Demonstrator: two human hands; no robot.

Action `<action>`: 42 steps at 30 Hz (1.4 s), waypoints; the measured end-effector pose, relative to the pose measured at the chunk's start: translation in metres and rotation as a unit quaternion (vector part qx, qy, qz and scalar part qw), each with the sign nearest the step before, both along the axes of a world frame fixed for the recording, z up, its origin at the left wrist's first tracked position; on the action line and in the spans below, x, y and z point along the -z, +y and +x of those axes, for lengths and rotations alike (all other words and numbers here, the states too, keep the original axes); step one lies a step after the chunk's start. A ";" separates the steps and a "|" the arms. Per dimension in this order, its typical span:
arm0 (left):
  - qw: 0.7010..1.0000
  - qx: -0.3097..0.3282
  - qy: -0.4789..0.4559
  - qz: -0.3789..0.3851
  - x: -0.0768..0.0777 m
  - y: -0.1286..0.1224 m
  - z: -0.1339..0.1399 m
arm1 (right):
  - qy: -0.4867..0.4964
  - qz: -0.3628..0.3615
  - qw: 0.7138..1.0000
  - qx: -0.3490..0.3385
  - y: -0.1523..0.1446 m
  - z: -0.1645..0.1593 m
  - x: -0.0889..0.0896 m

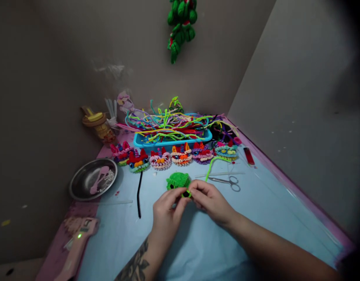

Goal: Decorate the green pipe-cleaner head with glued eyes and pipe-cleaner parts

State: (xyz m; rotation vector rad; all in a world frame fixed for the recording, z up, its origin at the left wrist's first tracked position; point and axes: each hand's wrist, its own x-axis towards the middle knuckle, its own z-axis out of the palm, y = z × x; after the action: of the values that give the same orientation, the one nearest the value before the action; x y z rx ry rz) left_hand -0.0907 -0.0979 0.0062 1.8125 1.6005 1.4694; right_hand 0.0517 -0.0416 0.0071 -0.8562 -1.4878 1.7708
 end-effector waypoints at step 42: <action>0.998 0.035 0.039 0.039 0.003 0.001 -0.001 | 0.101 -0.187 0.977 0.001 0.003 -0.003 0.003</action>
State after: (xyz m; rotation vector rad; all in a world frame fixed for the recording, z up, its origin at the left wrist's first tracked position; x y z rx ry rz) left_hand -0.0920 -0.0969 0.0036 1.9709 1.5171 1.4668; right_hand 0.0483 -0.0382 0.0044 -0.8245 -1.0398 2.1059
